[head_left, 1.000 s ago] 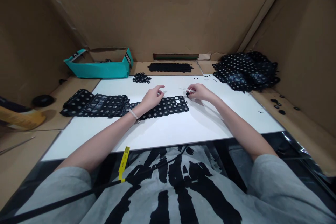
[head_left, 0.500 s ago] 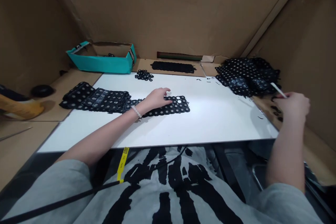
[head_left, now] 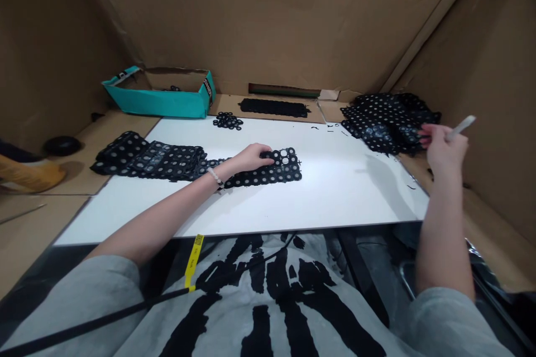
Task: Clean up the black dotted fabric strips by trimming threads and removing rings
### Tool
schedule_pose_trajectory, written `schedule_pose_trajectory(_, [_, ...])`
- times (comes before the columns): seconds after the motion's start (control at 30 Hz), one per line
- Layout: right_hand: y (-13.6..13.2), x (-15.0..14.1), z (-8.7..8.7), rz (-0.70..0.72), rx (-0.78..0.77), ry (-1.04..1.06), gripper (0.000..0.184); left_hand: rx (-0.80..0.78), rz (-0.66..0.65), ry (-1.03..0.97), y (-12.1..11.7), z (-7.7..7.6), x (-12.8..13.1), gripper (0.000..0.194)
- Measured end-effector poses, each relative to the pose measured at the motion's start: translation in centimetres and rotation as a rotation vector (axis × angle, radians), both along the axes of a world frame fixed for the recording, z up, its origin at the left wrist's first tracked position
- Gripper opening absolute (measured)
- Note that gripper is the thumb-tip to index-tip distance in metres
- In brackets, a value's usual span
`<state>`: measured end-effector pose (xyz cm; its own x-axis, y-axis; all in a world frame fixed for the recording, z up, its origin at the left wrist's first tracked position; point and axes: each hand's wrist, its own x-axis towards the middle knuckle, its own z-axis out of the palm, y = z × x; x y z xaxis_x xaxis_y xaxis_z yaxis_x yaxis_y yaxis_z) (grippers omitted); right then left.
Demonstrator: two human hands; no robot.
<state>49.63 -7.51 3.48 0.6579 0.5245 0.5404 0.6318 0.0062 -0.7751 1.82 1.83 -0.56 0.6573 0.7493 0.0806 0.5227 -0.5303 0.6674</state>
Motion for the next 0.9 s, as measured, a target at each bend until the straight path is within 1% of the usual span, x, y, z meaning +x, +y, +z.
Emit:
schedule_pose_trajectory(0.03, [0.9,-2.0,1.0,0.181,0.061,0.073,0.033,-0.022,-0.013,-0.016,0.1,-0.1,0.0,0.032])
schedule_pose_trajectory(0.07, [1.9,-4.2,1.8,0.351,0.073,0.137,0.039,-0.043,-0.017,-0.037,0.2,-0.3,0.0,0.033])
schedule_pose_trajectory(0.1, [2.7,-6.5,2.3,0.493,0.027,0.223,0.051,-0.061,-0.012,-0.064,0.3,-0.4,0.1,0.035])
schedule_pose_trajectory(0.13, [3.5,-8.9,2.7,0.604,-0.031,0.281,0.063,-0.077,-0.001,-0.095,0.4,-0.5,0.1,0.037])
schedule_pose_trajectory(0.17, [4.2,-11.5,2.8,0.695,-0.103,0.323,0.072,-0.09,0.009,-0.127,0.4,-0.7,0.1,0.04])
schedule_pose_trajectory(0.2, [4.8,-14.0,2.6,0.768,-0.166,0.362,0.075,-0.101,0.019,-0.157,0.4,-0.8,0.2,0.041])
schedule_pose_trajectory(0.23, [5.3,-16.5,2.3,0.84,-0.216,0.393,0.076,-0.106,0.033,-0.184,0.3,-1.0,0.3,0.041])
schedule_pose_trajectory(0.3, [5.9,-21.0,1.1,0.969,-0.3,0.434,0.067,-0.089,0.074,-0.227,0.2,-1.3,0.5,0.039])
schedule_pose_trajectory(0.37, [6.1,-24.2,-0.4,1.062,-0.328,0.451,0.051,-0.067,0.128,-0.262,0.1,-1.6,0.7,0.035])
schedule_pose_trajectory(0.4, [6.0,-25.2,-1.1,1.087,-0.327,0.443,0.042,-0.07,0.155,-0.277,0.1,-1.7,0.7,0.035])
schedule_pose_trajectory(0.47, [5.8,-26.3,-2.3,1.12,-0.319,0.453,0.033,-0.115,0.177,-0.307,0.2,-1.9,0.8,0.035])
schedule_pose_trajectory(0.53, [5.4,-26.6,-3.3,1.127,-0.312,0.479,0.028,-0.175,0.169,-0.337,0.2,-2.0,0.9,0.036])
schedule_pose_trajectory(0.63, [5.0,-26.5,-4.2,1.117,-0.305,0.447,0.022,-0.21,0.139,-0.366,0.1,-1.8,0.8,0.036])
schedule_pose_trajectory(0.77, [4.8,-26.8,-4.4,1.037,-0.302,0.377,0.017,-0.202,0.125,-0.371,-0.2,-1.7,0.6,0.036])
schedule_pose_trajectory(0.9, [4.7,-27.0,-4.2,1.076,-0.301,0.432,0.016,-0.2,0.119,-0.357,-0.3,-1.6,0.5,0.037])
